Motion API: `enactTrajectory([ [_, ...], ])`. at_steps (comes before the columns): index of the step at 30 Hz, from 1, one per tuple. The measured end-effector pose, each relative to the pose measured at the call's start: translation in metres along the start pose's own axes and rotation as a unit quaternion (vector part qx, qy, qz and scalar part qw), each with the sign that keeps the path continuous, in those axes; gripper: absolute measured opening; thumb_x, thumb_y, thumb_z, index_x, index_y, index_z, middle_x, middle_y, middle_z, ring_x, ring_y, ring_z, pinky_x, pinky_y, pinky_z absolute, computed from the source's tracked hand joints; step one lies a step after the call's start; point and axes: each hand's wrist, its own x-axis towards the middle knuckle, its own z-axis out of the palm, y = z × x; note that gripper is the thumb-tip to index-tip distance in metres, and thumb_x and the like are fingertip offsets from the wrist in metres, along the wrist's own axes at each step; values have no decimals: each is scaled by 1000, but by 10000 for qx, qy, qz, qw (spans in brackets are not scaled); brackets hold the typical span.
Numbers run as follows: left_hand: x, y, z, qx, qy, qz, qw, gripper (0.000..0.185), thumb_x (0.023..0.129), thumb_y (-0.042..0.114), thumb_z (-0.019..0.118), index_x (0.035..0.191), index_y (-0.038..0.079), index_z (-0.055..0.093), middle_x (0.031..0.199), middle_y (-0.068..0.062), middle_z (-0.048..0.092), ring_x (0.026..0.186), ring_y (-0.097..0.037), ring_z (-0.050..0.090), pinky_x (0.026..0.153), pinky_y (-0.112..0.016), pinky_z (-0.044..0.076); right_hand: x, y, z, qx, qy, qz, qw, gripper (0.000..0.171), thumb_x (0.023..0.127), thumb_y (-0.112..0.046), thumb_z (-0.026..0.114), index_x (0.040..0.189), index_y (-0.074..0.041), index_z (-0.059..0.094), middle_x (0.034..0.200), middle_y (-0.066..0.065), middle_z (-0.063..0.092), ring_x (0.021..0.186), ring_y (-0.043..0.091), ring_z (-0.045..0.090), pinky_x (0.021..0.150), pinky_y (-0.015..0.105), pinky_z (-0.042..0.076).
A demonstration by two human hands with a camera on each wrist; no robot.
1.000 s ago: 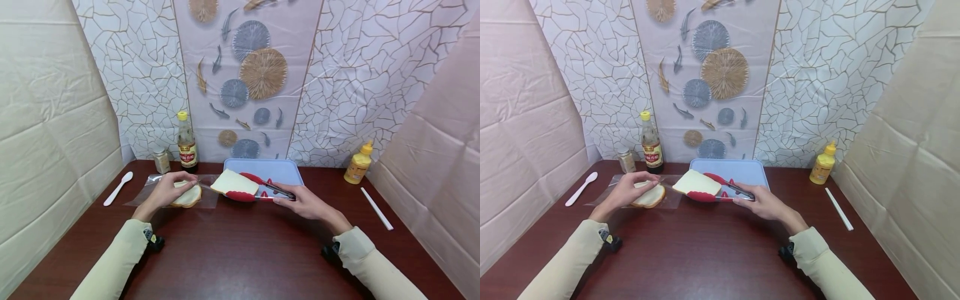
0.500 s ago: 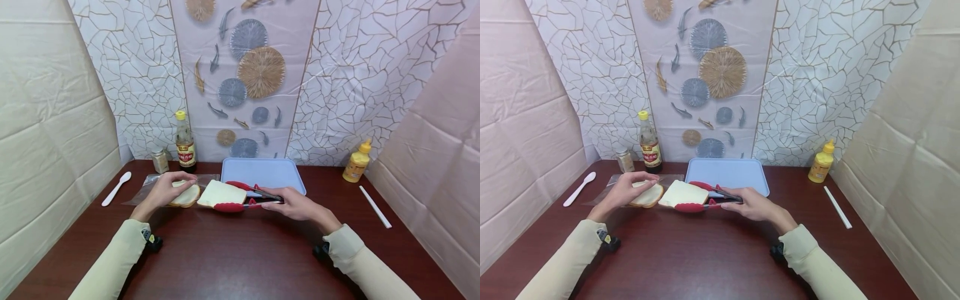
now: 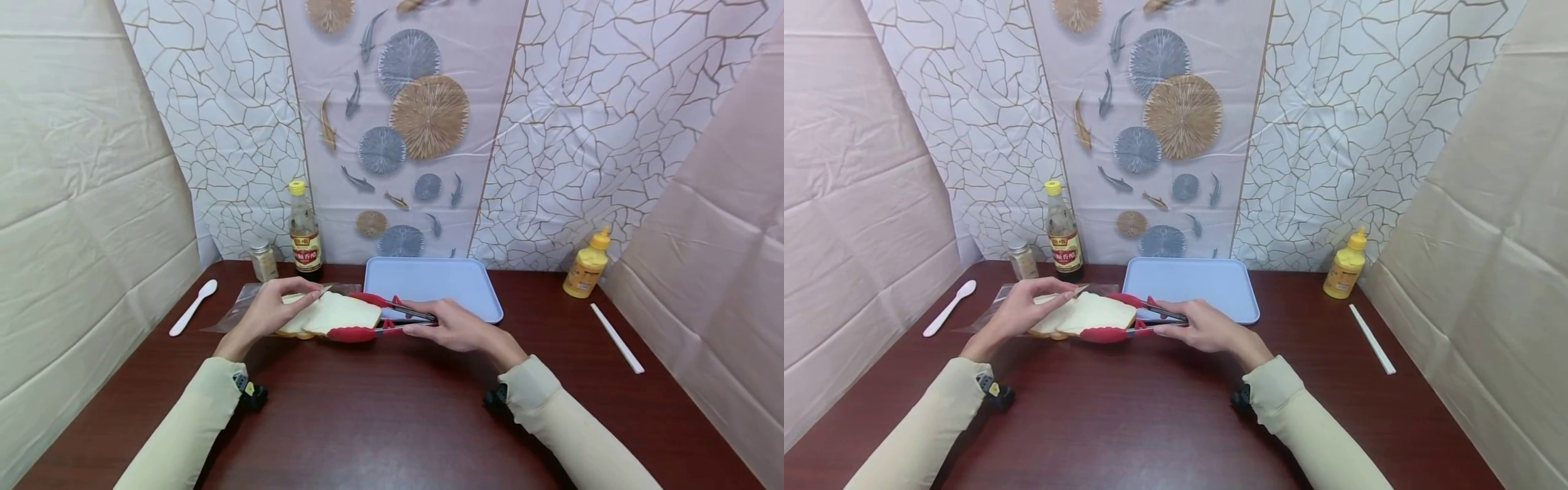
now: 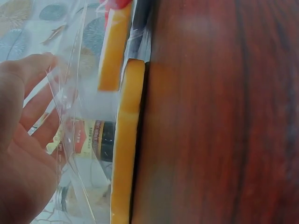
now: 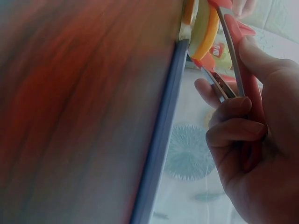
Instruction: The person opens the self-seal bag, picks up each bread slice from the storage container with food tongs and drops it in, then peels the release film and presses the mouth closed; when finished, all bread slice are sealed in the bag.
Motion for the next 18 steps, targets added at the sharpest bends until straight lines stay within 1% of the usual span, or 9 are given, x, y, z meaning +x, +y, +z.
enactTrajectory([
  [5,0,1,0,3,47,-8,10000,21,102,31,78,119,19,83,117,2,83,118,-23,74,106,-56,57,13,-4,6,41,106,-49,9999,68,104,-52,69,163,-24,51,139,5,73,98,15,61,84,31,51],
  [8,0,0,-1,-12,44,1,10000,21,103,32,78,118,20,83,116,3,83,116,-22,75,105,-57,57,22,-7,9,16,70,-43,10000,67,105,-52,69,163,-25,50,142,5,71,98,15,61,85,31,50],
  [12,-1,-1,-2,-52,26,21,10000,22,103,33,77,118,19,83,116,4,83,116,-22,75,105,-59,57,31,-10,13,126,-84,-53,9999,70,105,-54,68,164,-23,48,138,7,73,95,16,62,82,32,52],
  [15,-1,0,-4,-88,59,30,9999,22,103,33,77,118,18,83,116,4,82,118,-23,75,106,-59,57,34,-9,14,225,-151,-42,9996,71,105,-52,69,164,-21,47,141,7,72,99,17,63,85,33,52],
  [18,-1,1,-6,-122,128,29,9998,22,103,33,77,118,18,83,116,3,82,116,-22,75,105,-55,58,33,-7,14,259,-99,-57,9996,69,105,-49,70,164,-19,49,147,7,69,104,17,62,89,35,51],
])
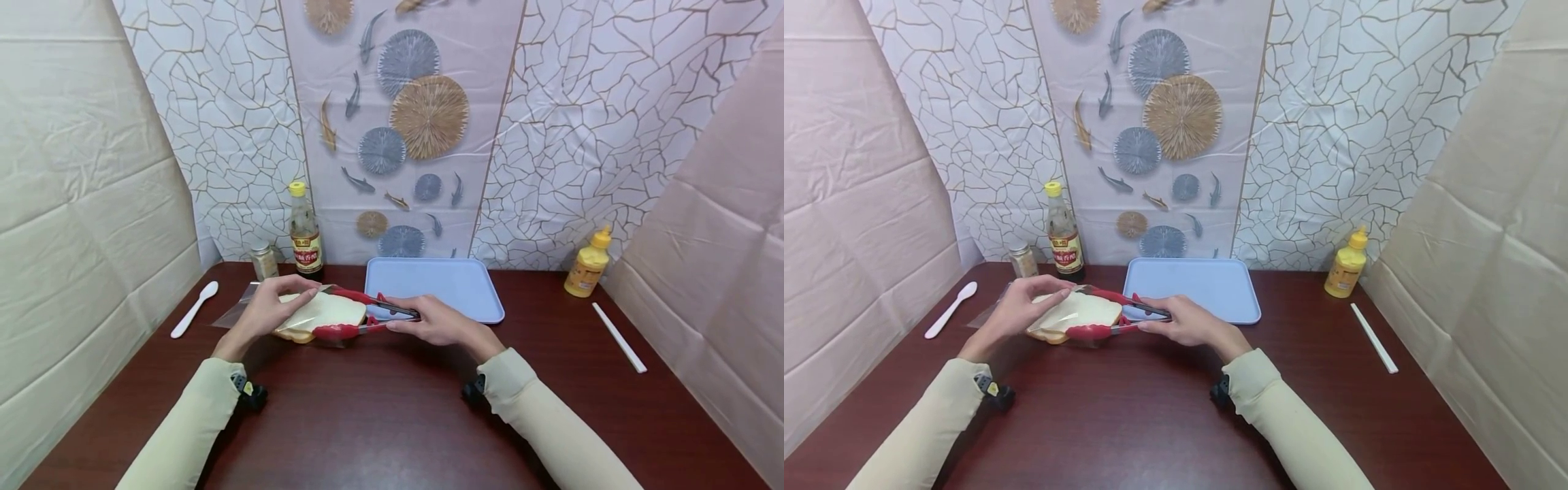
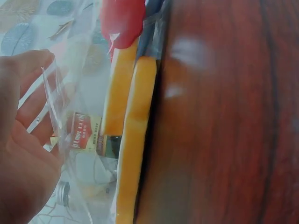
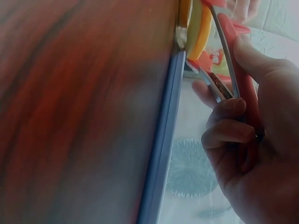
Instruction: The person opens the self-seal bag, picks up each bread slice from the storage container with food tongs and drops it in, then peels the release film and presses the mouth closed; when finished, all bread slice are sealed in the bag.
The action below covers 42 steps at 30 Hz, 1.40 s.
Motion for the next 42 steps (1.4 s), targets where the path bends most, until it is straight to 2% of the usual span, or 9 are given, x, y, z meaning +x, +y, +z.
enactTrajectory([
  [5,0,3,-1,32,45,-27,10000,20,103,36,77,116,22,83,113,4,82,108,-16,74,99,-46,60,-2,2,-1,-15,78,-27,10000,66,106,-47,69,163,-20,49,148,8,69,102,18,61,90,35,49],
  [10,0,4,0,66,39,-24,10000,24,103,35,77,117,17,83,111,5,83,102,-13,72,95,-40,60,1,2,1,-32,65,59,10000,69,105,-51,70,164,-23,48,141,5,71,101,16,61,85,32,51],
  [15,-2,1,-1,12,-49,-79,10000,23,103,34,77,117,17,83,111,5,83,105,-13,72,100,-45,59,7,-2,3,18,97,47,9999,68,105,-48,70,163,-22,49,136,7,73,98,18,61,85,33,51],
  [20,-2,0,-1,-79,-120,-113,9998,20,103,34,77,114,20,84,113,4,83,106,-13,73,102,-48,59,10,-5,4,134,147,69,9998,66,105,-45,71,163,-21,50,145,8,69,105,21,61,91,35,50],
  [24,-1,1,-2,-106,-35,-137,9998,24,103,35,77,117,17,84,115,2,83,110,-18,75,99,-48,59,10,-3,4,97,137,36,9999,67,105,-44,72,163,-19,50,147,7,68,110,21,63,97,35,52],
  [28,-1,3,-5,-54,135,-214,9997,25,104,37,75,119,19,84,118,2,83,113,-19,74,99,-47,59,9,-1,3,36,64,-5,10000,68,104,-44,74,163,-18,50,145,9,70,110,22,65,96,35,52],
  [32,-1,3,-5,-18,70,-227,9997,24,105,37,74,119,20,84,119,1,83,114,-19,74,99,-45,59,9,0,4,23,17,-40,10000,70,103,-45,74,163,-17,50,146,10,70,112,26,66,96,36,52],
  [37,-1,0,-3,-17,-155,-238,9996,24,103,36,76,118,20,84,118,2,83,117,-19,74,104,-53,57,9,0,6,-9,134,5,9999,69,104,-50,72,163,-20,50,139,7,72,101,20,64,88,32,52],
  [42,-1,1,-2,-35,-163,-193,9997,22,102,36,78,116,21,85,120,2,83,124,-21,71,111,-59,52,12,-4,9,29,305,-81,9995,67,104,-50,71,162,-20,52,130,4,75,92,14,61,82,30,52],
])
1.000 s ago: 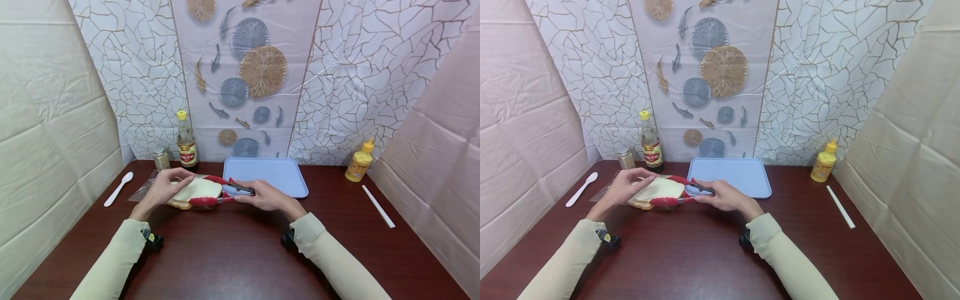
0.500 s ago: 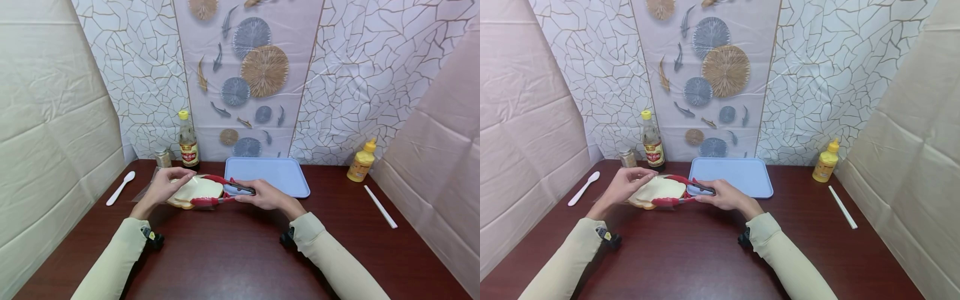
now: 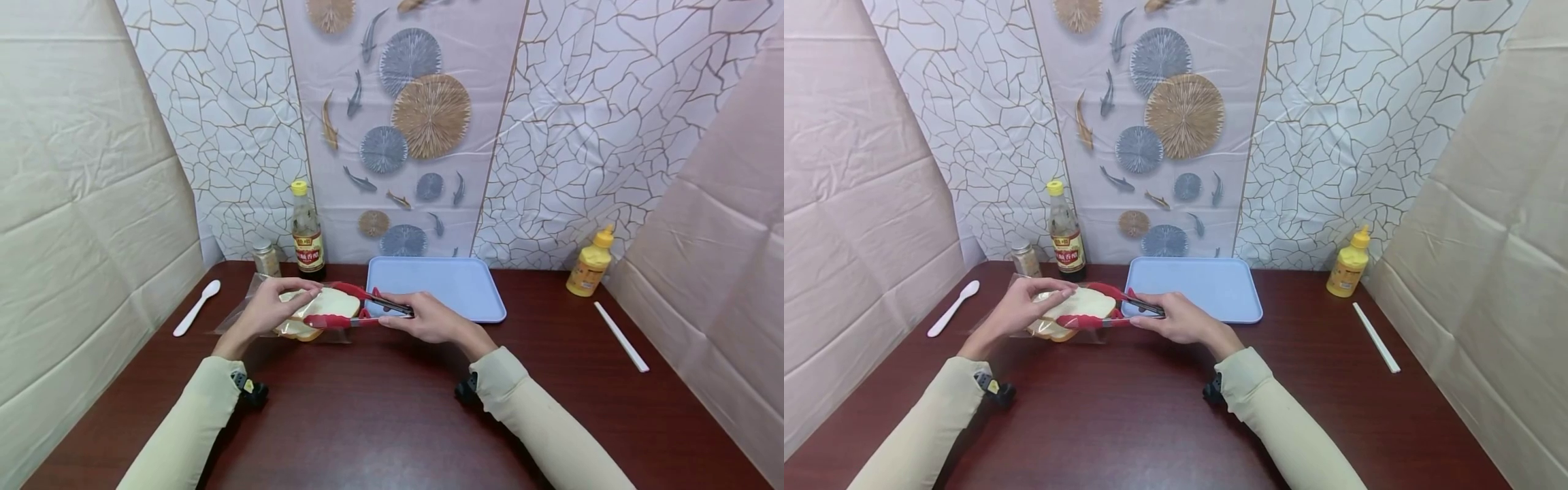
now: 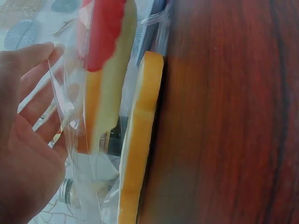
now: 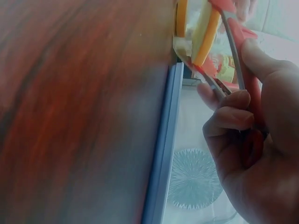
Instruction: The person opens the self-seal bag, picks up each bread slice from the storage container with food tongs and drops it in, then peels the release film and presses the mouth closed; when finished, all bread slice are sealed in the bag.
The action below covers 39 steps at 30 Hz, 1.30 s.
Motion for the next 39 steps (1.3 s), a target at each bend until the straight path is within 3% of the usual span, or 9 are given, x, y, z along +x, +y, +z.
enactTrajectory([
  [14,0,2,1,-7,-6,34,10000,21,103,36,77,116,22,84,122,2,82,127,-26,71,113,-62,51,22,-16,17,-87,-94,-123,9998,68,105,-51,70,162,-17,52,115,2,76,92,16,64,83,30,54],
  [20,-1,3,0,-63,-29,15,10000,21,103,38,76,116,24,84,122,3,82,128,-24,70,114,-60,50,37,-24,28,-81,-101,-164,9998,72,104,-53,69,162,-15,51,132,12,76,103,17,66,94,32,54],
  [25,0,3,0,-107,-18,15,9999,21,103,38,76,116,24,84,121,2,82,127,-24,70,114,-58,51,45,-27,35,-27,-112,-133,9998,74,104,-54,70,164,-17,48,103,10,76,85,16,60,82,29,52],
  [27,0,3,-1,-132,-16,17,9999,20,103,37,76,115,23,84,119,2,82,125,-25,71,113,-59,51,47,-27,36,51,-97,-118,9999,75,103,-53,72,164,-17,48,105,10,76,86,17,61,82,28,51],
  [30,0,2,-1,-155,-24,-5,9999,20,103,37,76,115,22,84,117,1,83,122,-26,72,110,-59,53,48,-25,38,184,-69,-102,9998,76,101,-52,76,163,-17,50,122,12,77,93,18,62,86,29,51],
  [37,0,1,1,-4,-20,-150,9999,22,102,40,77,114,22,84,117,1,83,121,-26,73,108,-58,55,38,-21,31,374,-114,46,9992,75,101,-52,75,163,-17,50,127,10,76,101,19,64,92,34,53],
  [39,0,1,0,8,-26,-156,9999,22,102,39,77,114,22,84,116,1,82,120,-26,73,107,-57,56,34,-19,28,379,-130,63,9992,75,101,-52,74,163,-18,50,137,12,74,106,21,65,94,35,53],
])
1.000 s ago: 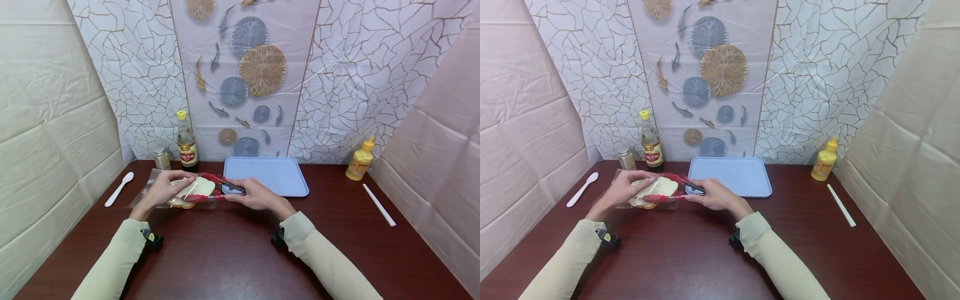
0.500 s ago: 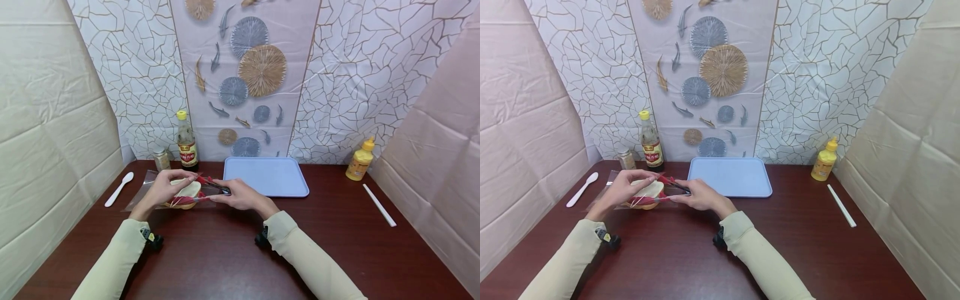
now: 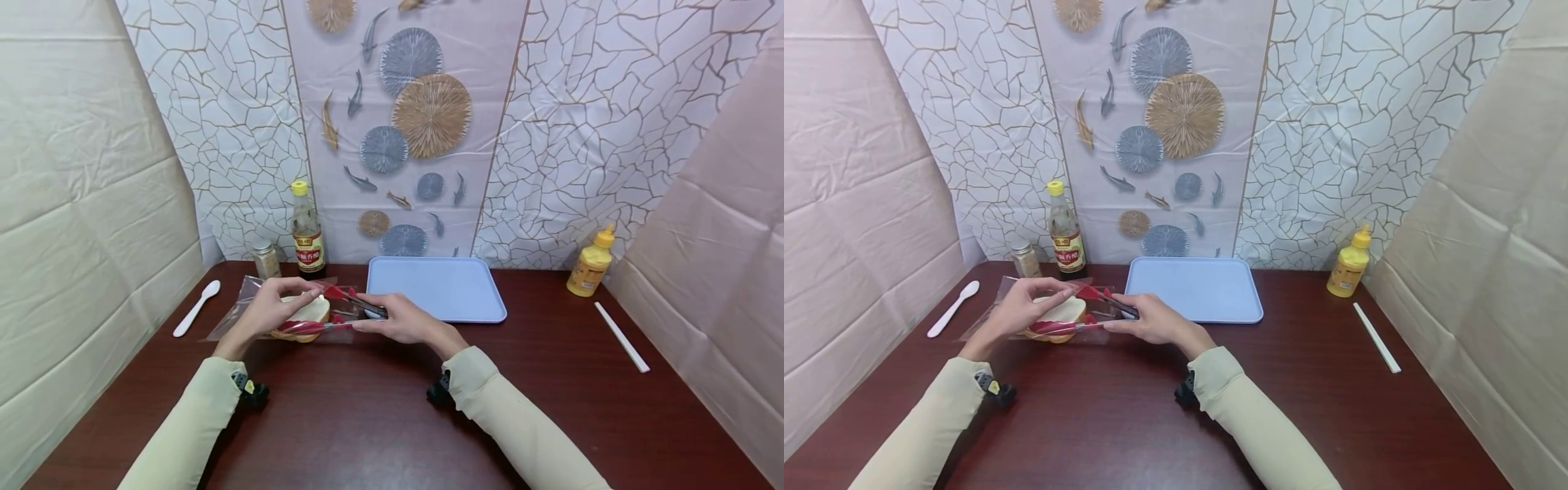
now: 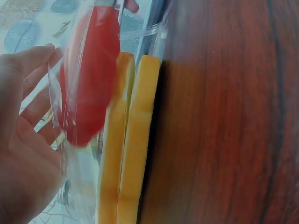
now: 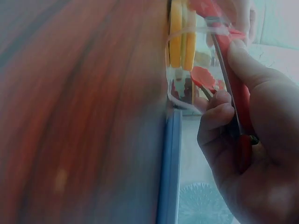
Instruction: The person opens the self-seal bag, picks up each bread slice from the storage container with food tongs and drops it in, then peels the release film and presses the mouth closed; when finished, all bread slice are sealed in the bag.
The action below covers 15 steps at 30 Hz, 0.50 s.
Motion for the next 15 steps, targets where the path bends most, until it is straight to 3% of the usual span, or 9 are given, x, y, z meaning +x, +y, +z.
enactTrajectory([
  [4,0,1,3,-122,-62,-3,9999,22,102,39,77,114,22,84,117,1,82,119,-23,73,106,-53,58,-11,5,-7,-50,17,-65,10000,73,103,-51,73,164,-19,48,140,11,72,105,23,64,93,35,53],
  [9,0,1,7,-338,-211,-78,9992,23,104,39,75,116,22,84,120,-1,81,118,-21,73,103,-48,62,-24,11,-15,-183,98,-189,9996,70,104,-49,72,164,-21,49,154,6,65,116,27,66,99,38,52],
  [12,0,2,9,-396,-220,-74,9989,23,104,39,75,116,21,83,120,-1,81,118,-21,73,105,-48,61,-30,12,-19,-276,129,-209,9993,66,105,-48,70,162,-22,51,158,3,62,115,21,66,98,35,52],
  [15,0,2,11,-384,-171,-7,9991,25,104,39,75,117,19,83,119,-1,81,117,-23,74,107,-51,60,-34,14,-21,-199,83,-112,9997,63,105,-48,70,162,-26,52,132,5,77,88,15,69,83,31,57],
])
